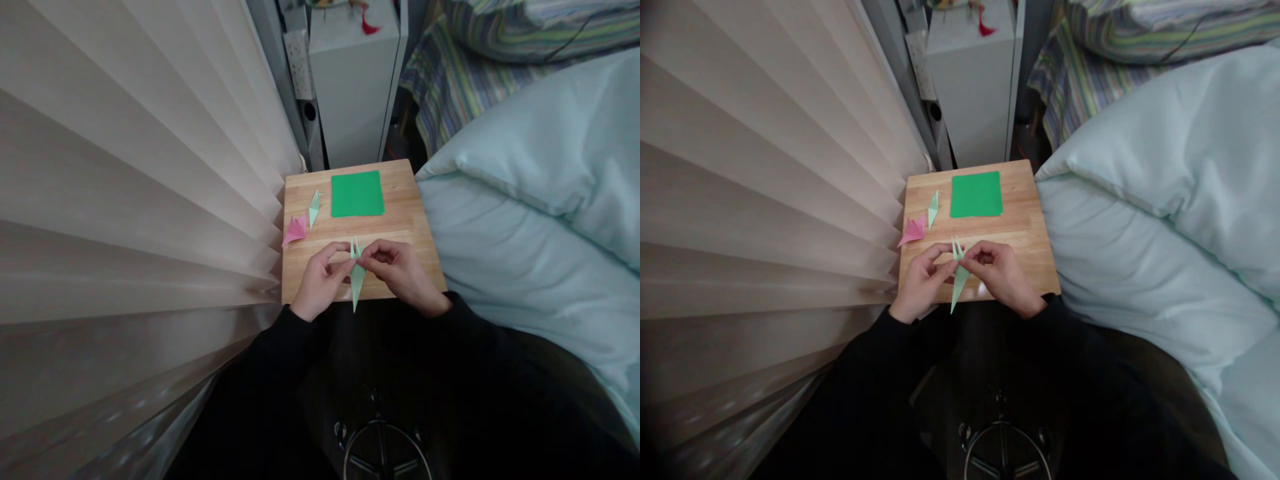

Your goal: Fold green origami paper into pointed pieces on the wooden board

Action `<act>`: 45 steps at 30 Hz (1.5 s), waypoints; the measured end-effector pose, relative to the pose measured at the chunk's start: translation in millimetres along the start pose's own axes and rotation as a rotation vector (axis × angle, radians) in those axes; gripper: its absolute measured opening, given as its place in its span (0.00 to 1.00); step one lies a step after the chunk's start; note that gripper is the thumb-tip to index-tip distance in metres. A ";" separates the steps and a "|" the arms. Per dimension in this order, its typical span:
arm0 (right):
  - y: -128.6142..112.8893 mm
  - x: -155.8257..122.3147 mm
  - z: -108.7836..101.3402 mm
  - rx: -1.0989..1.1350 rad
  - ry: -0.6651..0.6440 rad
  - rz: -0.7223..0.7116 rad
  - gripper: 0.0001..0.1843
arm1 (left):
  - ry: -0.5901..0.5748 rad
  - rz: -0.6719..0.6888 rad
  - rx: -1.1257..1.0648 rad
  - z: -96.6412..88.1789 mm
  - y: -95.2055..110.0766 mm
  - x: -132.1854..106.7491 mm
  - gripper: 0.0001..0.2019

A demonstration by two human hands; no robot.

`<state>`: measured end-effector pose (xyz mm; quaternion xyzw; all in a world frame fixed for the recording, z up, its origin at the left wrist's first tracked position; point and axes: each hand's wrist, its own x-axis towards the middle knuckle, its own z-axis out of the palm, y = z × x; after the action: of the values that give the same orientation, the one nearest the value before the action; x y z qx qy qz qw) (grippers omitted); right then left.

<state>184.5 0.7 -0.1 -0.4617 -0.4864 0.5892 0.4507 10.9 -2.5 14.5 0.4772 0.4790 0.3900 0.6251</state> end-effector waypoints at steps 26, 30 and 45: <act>-15.9 -0.7 -3.2 0.033 -0.021 0.052 0.11 | -0.117 -0.202 -0.249 -2.2 -11.0 3.8 0.21; -16.0 -1.8 -1.8 0.013 0.007 0.026 0.06 | -0.131 -0.270 -0.233 -3.9 -11.8 3.4 0.22; -9.9 -2.5 3.1 -0.010 0.034 0.038 0.17 | 0.011 0.018 0.090 1.0 -11.5 4.1 0.20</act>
<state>182.7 -1.1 10.2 -0.4831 -0.4728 0.5870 0.4455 13.2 -1.6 2.5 0.5068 0.4952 0.3763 0.5969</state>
